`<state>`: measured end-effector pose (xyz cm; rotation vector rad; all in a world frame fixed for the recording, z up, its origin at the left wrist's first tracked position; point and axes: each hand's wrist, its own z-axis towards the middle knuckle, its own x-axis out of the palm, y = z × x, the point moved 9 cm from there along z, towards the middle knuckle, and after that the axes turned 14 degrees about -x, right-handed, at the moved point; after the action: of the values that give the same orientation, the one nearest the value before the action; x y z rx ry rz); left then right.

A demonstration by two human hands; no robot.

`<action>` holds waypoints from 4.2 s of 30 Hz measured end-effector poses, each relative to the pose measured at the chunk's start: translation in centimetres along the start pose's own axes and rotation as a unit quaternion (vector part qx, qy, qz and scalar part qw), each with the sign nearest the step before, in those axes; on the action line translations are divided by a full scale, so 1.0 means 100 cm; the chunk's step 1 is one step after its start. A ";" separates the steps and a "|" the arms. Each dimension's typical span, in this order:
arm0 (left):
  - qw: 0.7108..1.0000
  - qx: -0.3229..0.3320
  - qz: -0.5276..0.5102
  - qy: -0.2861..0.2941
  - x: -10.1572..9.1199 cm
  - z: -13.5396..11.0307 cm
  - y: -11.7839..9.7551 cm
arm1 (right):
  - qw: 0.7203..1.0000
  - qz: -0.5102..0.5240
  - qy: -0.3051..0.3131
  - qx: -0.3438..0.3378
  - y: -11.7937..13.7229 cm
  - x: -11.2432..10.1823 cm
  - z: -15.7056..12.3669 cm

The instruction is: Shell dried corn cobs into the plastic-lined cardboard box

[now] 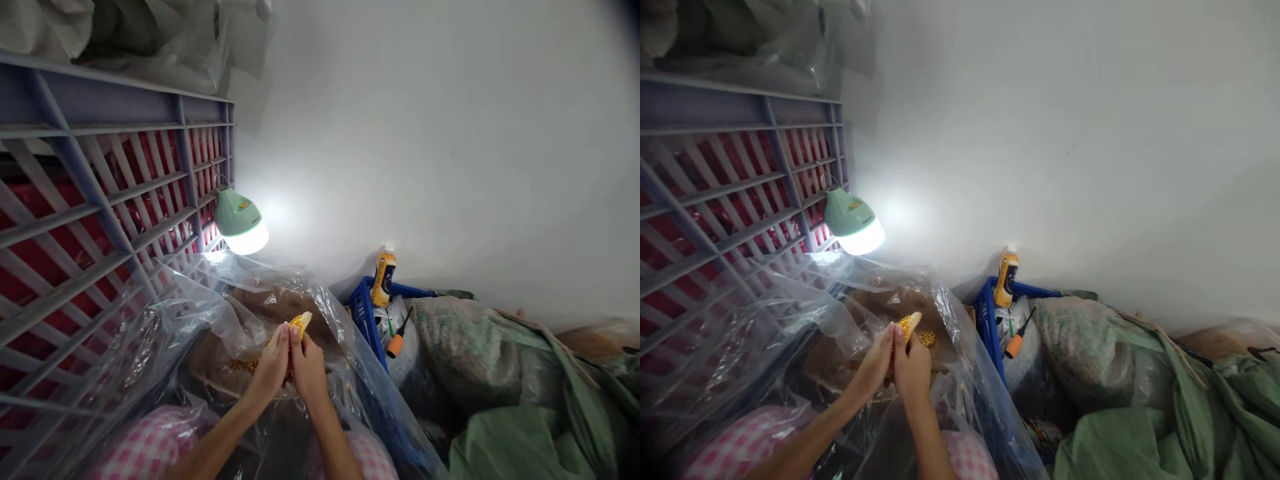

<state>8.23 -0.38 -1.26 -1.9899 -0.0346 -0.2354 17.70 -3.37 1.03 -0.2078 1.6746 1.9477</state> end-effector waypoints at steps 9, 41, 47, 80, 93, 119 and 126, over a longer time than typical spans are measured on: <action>1.000 0.027 0.014 -0.006 -0.005 0.011 0.010 | 0.997 -0.071 0.007 0.008 -0.014 0.008 -0.003; 0.992 0.049 0.021 -0.114 -0.023 0.010 -0.016 | 0.981 0.186 0.003 -0.053 0.009 0.022 -0.001; 0.993 -0.025 -0.117 0.021 -0.013 0.012 -0.026 | 0.980 0.195 0.024 -0.030 0.011 0.027 -0.006; 0.983 0.047 -0.124 -0.131 -0.034 0.002 -0.025 | 0.969 0.235 -0.072 0.013 0.002 0.042 -0.022; 0.985 0.042 -0.102 -0.134 -0.030 -0.001 -0.019 | 0.959 0.253 -0.120 0.050 -0.011 0.043 -0.028; 0.968 -0.075 -0.234 -0.057 -0.025 0.018 -0.011 | 0.890 0.405 -0.004 0.209 -0.038 0.053 -0.018; 0.943 -0.093 -0.312 -0.071 -0.038 0.027 -0.010 | 0.929 0.351 0.105 0.048 -0.001 0.047 -0.012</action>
<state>4.75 2.78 -2.07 -2.1308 -0.7699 -0.5148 13.57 -3.10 -1.51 0.2759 2.1916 2.3950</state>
